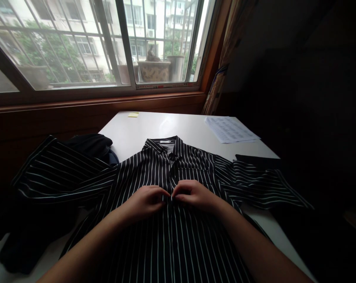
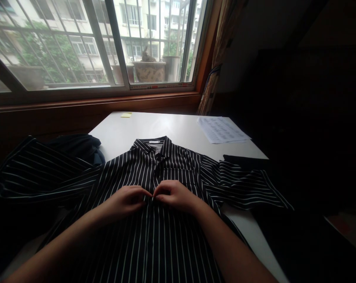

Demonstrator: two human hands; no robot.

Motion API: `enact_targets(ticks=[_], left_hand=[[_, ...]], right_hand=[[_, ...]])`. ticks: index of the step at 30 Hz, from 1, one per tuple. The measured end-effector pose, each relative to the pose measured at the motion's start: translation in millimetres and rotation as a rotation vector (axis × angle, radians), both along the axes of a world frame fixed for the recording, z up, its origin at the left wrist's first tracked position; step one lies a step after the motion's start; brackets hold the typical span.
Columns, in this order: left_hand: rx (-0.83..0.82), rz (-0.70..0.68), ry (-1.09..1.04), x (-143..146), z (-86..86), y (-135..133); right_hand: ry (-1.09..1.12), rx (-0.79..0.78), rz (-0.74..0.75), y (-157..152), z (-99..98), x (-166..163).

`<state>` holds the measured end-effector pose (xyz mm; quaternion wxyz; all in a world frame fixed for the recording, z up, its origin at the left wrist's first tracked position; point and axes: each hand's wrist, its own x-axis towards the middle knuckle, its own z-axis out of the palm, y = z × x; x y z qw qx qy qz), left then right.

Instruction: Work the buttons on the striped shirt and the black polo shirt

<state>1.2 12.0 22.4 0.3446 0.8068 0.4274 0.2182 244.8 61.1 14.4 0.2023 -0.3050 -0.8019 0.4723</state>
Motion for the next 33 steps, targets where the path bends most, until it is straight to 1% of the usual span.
enact_targets(ticks=[4, 13, 19, 24, 29, 33], left_hand=[[0.015, -0.004, -0.009, -0.1, -0.4, -0.8], [0.011, 0.000, 0.000, 0.4, 0.2, 0.5], [0.010, 0.001, 0.004, 0.5, 1.2, -0.4], [0.010, -0.002, -0.003, 0.2, 1.2, -0.2], [0.020, -0.006, -0.006, 0.3, 1.1, 0.4], [0.027, -0.005, -0.008, 0.1, 0.7, 0.5]], right_hand=[[0.006, -0.046, -0.006, -0.3, -0.8, 0.3], [0.020, -0.023, -0.013, -0.4, -0.1, -0.3], [0.030, -0.069, -0.015, -0.6, -0.4, 0.7], [0.028, -0.059, -0.021, -0.7, -0.7, 0.9], [0.031, -0.102, -0.021, -0.4, -1.3, 0.5], [0.034, -0.106, -0.019, -0.2, -1.6, 0.8]])
